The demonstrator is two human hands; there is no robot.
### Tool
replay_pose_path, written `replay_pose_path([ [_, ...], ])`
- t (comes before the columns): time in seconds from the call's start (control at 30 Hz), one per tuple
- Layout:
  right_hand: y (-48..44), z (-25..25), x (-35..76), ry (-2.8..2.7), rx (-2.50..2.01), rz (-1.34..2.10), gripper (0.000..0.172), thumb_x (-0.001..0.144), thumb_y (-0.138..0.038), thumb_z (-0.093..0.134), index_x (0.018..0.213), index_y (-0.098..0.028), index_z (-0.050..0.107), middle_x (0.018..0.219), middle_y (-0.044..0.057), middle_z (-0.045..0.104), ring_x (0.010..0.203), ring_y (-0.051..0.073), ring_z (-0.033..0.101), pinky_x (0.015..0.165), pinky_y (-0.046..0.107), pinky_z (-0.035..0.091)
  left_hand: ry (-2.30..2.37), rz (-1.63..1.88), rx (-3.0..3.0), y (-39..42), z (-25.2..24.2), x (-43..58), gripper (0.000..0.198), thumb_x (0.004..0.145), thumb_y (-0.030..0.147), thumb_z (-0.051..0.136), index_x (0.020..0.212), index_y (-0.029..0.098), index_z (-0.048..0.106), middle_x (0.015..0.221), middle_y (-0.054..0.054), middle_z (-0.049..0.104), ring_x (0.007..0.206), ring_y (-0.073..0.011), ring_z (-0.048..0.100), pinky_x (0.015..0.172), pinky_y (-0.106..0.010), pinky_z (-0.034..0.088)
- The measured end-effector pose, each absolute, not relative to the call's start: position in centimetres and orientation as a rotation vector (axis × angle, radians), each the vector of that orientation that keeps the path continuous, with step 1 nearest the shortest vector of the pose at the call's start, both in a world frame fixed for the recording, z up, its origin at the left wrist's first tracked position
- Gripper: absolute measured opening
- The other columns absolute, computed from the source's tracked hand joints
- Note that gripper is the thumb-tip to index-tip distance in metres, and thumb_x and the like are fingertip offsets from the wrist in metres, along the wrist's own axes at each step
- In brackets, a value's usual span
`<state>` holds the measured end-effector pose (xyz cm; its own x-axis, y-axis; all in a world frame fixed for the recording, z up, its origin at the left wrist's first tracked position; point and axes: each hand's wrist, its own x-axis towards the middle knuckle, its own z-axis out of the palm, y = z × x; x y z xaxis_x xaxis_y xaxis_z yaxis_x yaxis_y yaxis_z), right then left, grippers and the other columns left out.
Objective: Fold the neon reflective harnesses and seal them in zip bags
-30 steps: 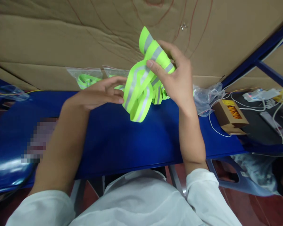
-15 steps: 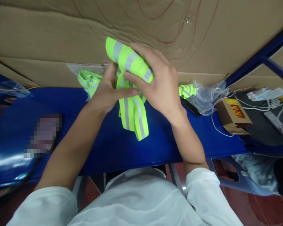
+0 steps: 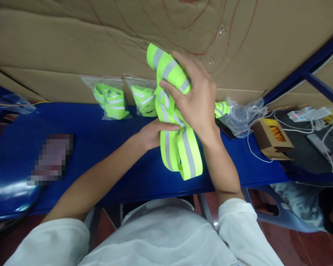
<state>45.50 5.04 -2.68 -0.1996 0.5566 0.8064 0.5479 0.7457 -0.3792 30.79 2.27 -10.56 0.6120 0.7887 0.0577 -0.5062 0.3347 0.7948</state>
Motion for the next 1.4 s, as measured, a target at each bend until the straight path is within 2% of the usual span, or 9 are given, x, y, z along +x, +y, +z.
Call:
replay_pose_path([
  [0.17,4.4,-3.0,44.7,-1.854,-0.851,-0.179,0.043,0.099,-0.043,0.066,0.141,-0.048,0.059,0.150,-0.002,0.058,0.147,0.026,0.051,0.127,0.046,0.041,0.296,0.948,0.773,1.3,-10.4,31.7,0.039,0.077,0.047,0.090,0.100,0.019,0.076,0.114,-0.008,0.080,0.128,-0.0372,0.069,0.111,-0.049,0.058],
  [0.3,5.0,-3.0,45.1,-1.845,-0.640,-0.245,0.046,0.101,-0.044,0.066,0.145,-0.037,0.057,0.149,0.003,0.057,0.148,0.027,0.049,0.128,0.049,0.037,0.346,0.940,0.769,1.1,-10.0,31.8,0.039,0.074,0.036,0.092,0.104,0.019,0.076,0.118,-0.008,0.080,0.127,-0.0379,0.069,0.110,-0.050,0.058],
  [0.47,6.6,-2.2,47.3,-1.869,-0.532,-0.293,0.053,0.098,-0.043,0.070,0.148,-0.041,0.055,0.146,-0.001,0.060,0.144,0.027,0.050,0.128,0.049,0.037,0.408,0.903,0.829,1.6,-9.0,30.5,0.036,0.078,0.029,0.085,0.111,0.016,0.078,0.124,-0.011,0.078,0.124,-0.0364,0.071,0.108,-0.047,0.059],
  [0.57,6.6,-1.6,47.9,-1.932,-0.500,-0.283,0.058,0.096,-0.042,0.073,0.150,-0.043,0.053,0.148,-0.001,0.059,0.146,0.027,0.049,0.130,0.045,0.034,0.587,1.078,0.940,2.5,-8.5,29.3,0.042,0.071,0.027,0.092,0.109,0.017,0.077,0.118,-0.010,0.079,0.116,-0.0365,0.074,0.103,-0.048,0.061],
  [0.73,4.8,-2.2,45.7,-1.897,-0.651,-0.149,0.045,0.100,-0.042,0.066,0.143,-0.039,0.055,0.149,0.000,0.058,0.148,0.026,0.049,0.130,0.045,0.036,0.743,1.310,1.053,3.4,-8.6,28.9,0.056,0.060,0.020,0.097,0.112,0.019,0.075,0.119,-0.007,0.079,0.123,-0.0362,0.070,0.108,-0.049,0.059],
  [0.93,4.5,-5.0,41.7,-1.622,-0.721,-0.112,0.038,0.102,-0.037,0.060,0.139,-0.034,0.050,0.150,0.005,0.053,0.150,0.020,0.046,0.132,0.038,0.033,0.628,1.234,0.856,2.4,-10.2,31.4,0.028,0.062,0.021,0.085,0.088,0.022,0.075,0.104,-0.003,0.080,0.130,-0.0344,0.066,0.111,-0.046,0.056],
  [1.13,6.4,-6.4,40.5,-1.347,-0.715,0.213,0.039,0.104,-0.039,0.046,0.142,-0.037,0.043,0.151,0.005,0.051,0.146,0.020,0.051,0.122,0.043,0.046,0.658,1.301,0.837,1.7,-10.8,32.5,0.017,0.065,0.031,0.084,0.073,0.023,0.071,0.106,-0.002,0.081,0.135,-0.0354,0.063,0.116,-0.048,0.052],
  [1.3,8.6,-7.8,40.4,-1.403,-0.940,0.485,0.062,0.107,-0.050,0.040,0.164,-0.045,0.017,0.155,0.004,0.055,0.131,0.026,0.065,0.105,0.049,0.058,0.587,1.374,0.866,1.6,-9.7,32.6,0.024,0.065,0.034,0.087,0.082,0.023,0.074,0.115,-0.002,0.079,0.142,-0.0341,0.058,0.119,-0.047,0.050],
  [1.4,9.0,-8.4,39.6,-1.364,-0.935,0.596,0.062,0.110,-0.053,0.029,0.168,-0.038,0.012,0.151,0.007,0.061,0.126,0.027,0.069,0.100,0.050,0.060,0.567,1.394,0.878,1.6,-9.5,32.6,0.031,0.068,0.035,0.087,0.094,0.024,0.075,0.118,-0.002,0.078,0.145,-0.0333,0.055,0.122,-0.047,0.047],
])
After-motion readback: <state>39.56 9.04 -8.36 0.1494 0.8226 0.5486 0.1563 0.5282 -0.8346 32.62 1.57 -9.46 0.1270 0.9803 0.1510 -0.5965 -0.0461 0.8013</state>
